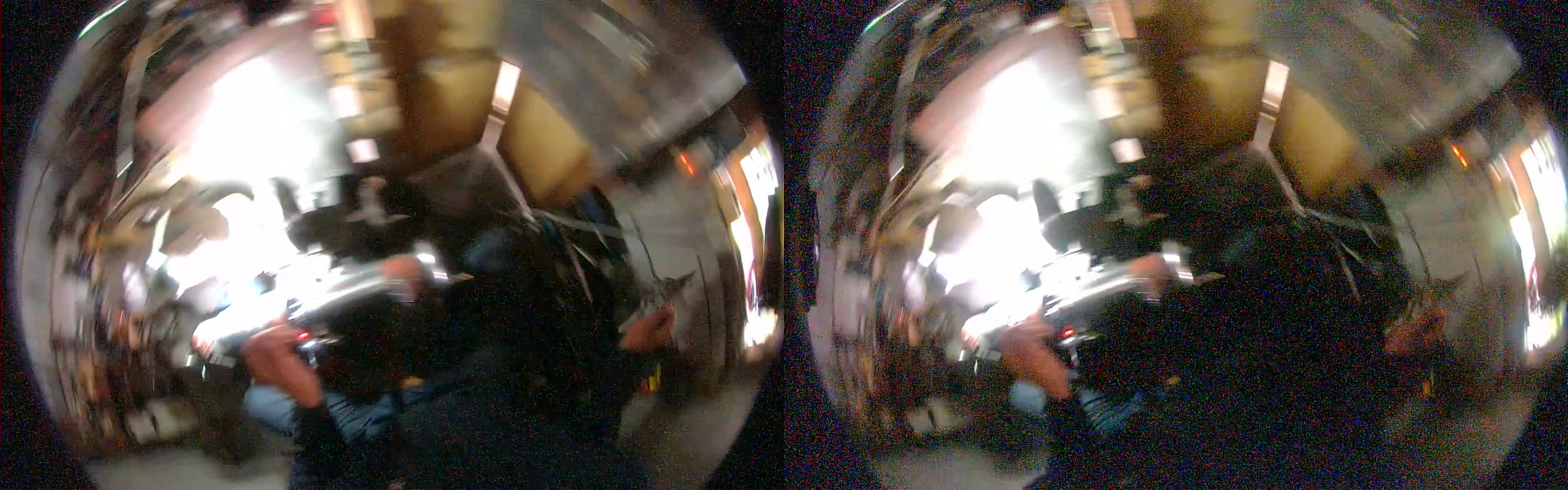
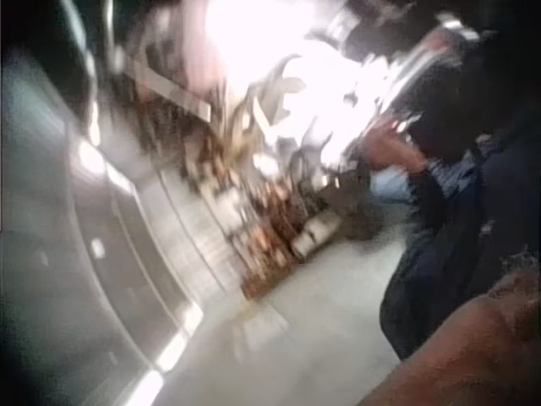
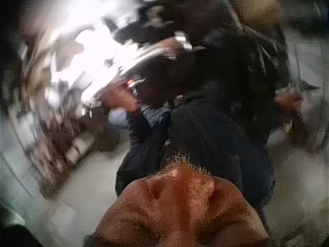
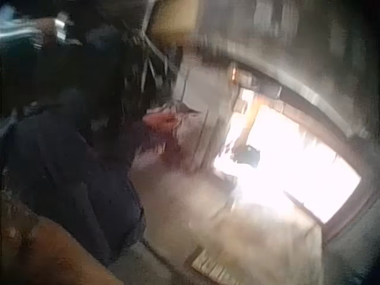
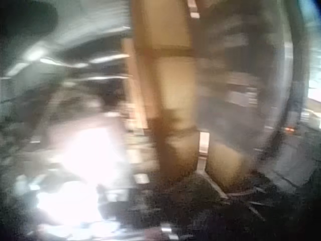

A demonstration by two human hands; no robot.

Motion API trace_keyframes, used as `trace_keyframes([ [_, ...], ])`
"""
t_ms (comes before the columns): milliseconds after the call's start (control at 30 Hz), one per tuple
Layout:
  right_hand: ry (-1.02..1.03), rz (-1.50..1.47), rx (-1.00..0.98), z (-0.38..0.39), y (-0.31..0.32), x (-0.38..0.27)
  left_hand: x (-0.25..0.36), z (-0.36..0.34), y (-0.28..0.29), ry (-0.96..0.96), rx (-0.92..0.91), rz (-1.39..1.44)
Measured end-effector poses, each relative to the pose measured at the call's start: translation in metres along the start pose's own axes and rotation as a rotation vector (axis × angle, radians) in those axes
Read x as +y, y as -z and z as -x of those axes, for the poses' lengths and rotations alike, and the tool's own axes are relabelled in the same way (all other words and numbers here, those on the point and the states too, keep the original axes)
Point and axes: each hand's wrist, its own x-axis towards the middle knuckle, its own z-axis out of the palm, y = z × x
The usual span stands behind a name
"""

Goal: Repairing and maintaining a motorcycle shock absorber at a workbench.

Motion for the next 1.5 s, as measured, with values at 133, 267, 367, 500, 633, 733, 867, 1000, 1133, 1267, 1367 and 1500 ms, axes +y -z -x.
trace_keyframes([
  [133,0.553,0.229,-0.776,0.059,-0.088,-0.027,0.069,0.026,-0.007,0.421,-0.902,1.376],
  [267,0.442,-0.274,-1.773,0.208,-0.135,-0.163,0.077,0.046,0.001,0.527,-0.685,1.487],
  [367,0.717,-0.304,-1.827,0.244,-0.159,-0.170,0.042,0.045,0.024,0.642,-0.311,1.110],
  [500,0.980,-0.486,-1.948,0.275,-0.170,-0.214,-0.049,0.067,0.037,0.462,0.046,0.564],
  [633,0.866,-0.514,-2.187,0.307,-0.182,-0.233,-0.045,0.039,0.090,0.582,-0.033,0.575],
  [733,0.858,-0.570,-2.197,0.334,-0.187,-0.240,-0.032,0.025,0.107,-0.014,0.171,0.283],
  [867,0.898,-0.418,-2.242,0.357,-0.196,-0.249,-0.034,0.046,0.094,0.229,-0.494,0.940],
  [1000,0.818,-0.393,-2.221,0.358,-0.224,-0.252,-0.058,0.052,0.084,0.431,-0.427,1.020],
  [1133,0.565,-0.457,-2.256,0.358,-0.224,-0.263,-0.073,0.045,0.096,0.627,-0.210,1.001],
  [1267,0.520,-0.300,-2.199,0.350,-0.235,-0.238,-0.099,0.035,0.105,0.641,0.136,1.025],
  [1367,0.767,-0.174,-2.266,0.343,-0.234,-0.252,-0.114,0.034,0.127,0.655,0.248,0.940],
  [1500,0.824,-0.364,-2.194,0.345,-0.238,-0.249,-0.103,0.012,0.162,0.541,0.137,0.506],
])
